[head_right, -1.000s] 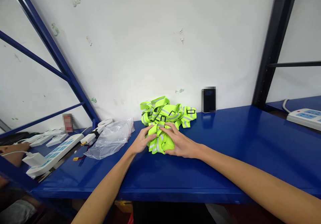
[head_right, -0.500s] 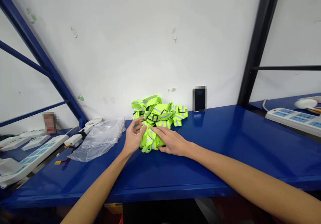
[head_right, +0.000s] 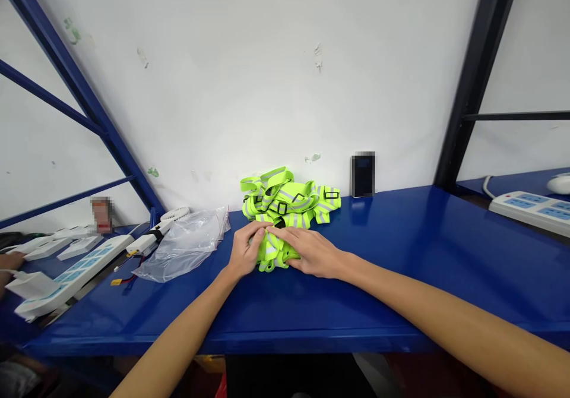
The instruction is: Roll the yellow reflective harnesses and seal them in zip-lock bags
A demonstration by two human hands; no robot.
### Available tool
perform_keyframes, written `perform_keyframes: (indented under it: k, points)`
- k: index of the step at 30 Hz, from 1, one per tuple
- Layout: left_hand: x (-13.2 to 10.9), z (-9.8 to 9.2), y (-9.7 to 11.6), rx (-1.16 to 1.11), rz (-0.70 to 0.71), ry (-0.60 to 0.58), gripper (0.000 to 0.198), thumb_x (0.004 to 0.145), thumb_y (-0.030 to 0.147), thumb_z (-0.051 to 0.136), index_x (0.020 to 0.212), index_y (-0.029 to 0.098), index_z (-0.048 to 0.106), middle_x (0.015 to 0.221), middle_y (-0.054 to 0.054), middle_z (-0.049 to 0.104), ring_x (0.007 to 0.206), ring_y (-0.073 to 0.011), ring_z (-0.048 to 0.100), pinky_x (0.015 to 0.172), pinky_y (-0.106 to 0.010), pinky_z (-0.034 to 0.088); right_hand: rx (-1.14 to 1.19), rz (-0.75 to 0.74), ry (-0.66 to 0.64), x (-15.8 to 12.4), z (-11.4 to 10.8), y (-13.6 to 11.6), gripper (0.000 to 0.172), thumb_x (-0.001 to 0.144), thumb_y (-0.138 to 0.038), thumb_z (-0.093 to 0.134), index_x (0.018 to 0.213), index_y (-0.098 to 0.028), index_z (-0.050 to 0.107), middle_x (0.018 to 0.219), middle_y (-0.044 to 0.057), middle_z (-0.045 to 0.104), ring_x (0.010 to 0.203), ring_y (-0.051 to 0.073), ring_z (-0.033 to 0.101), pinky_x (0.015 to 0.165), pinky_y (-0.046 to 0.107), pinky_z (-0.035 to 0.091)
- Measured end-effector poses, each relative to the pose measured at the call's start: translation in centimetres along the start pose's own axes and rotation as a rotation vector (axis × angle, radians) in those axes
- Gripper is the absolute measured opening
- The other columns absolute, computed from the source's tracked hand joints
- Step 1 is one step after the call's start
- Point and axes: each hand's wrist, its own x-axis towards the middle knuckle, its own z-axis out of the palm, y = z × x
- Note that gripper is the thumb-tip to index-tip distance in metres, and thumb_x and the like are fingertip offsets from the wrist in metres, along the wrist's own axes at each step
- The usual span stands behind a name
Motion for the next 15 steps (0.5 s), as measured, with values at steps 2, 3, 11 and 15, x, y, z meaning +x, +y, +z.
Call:
perform_keyframes:
  k: [2,3,11,15]
  points:
    - [-0.1,0.0,-0.1,0.005,-0.029,0.004,0.035,0.097,0.033,0.039,0.107,0.017,0.069,0.1,-0.006,0.072,0.091,-0.0181,0.066,0.084,-0.029,0.047,-0.017,-0.001,-0.003,0.0,-0.1,-0.2,0.092,0.081,-0.018,0.066,0.153,-0.031,0.012,0.132,0.01,0.054,0.114,0.029,0.056,0.092,0.045,0.05]
    - [-0.2,0.0,-0.1,0.007,-0.052,0.0,0.037,0.098,0.033,0.038,0.106,0.017,0.07,0.099,-0.005,0.073,0.089,-0.0176,0.066,0.082,-0.028,0.046,-0.025,0.011,-0.005,0.0,-0.1,-0.2,0.091,0.081,-0.018,0.066,0.153,-0.03,0.012,0.132,0.011,0.054,0.115,0.03,0.055,0.092,0.045,0.05]
    - [-1.7,-0.1,0.9,0.113,-0.172,0.012,0.035,0.097,0.033,0.04,0.093,0.017,0.07,0.083,0.001,0.071,0.074,-0.0135,0.062,0.074,-0.024,0.043,-0.13,-0.009,-0.084,0.8,0.0,-0.9,0.085,0.071,-0.007,0.07,0.146,-0.022,0.031,0.124,0.015,0.051,0.112,0.032,0.051,0.092,0.047,0.049]
    - [-2.0,-0.2,0.8,0.128,-0.166,-0.048,0.033,0.097,0.036,0.039,0.097,0.017,0.066,0.087,0.0,0.07,0.077,-0.0144,0.063,0.078,-0.025,0.043,-0.152,-0.002,-0.163,1.7,-0.4,-0.5,0.071,0.072,-0.012,0.071,0.137,-0.018,0.041,0.119,0.015,0.051,0.106,0.031,0.052,0.086,0.046,0.05]
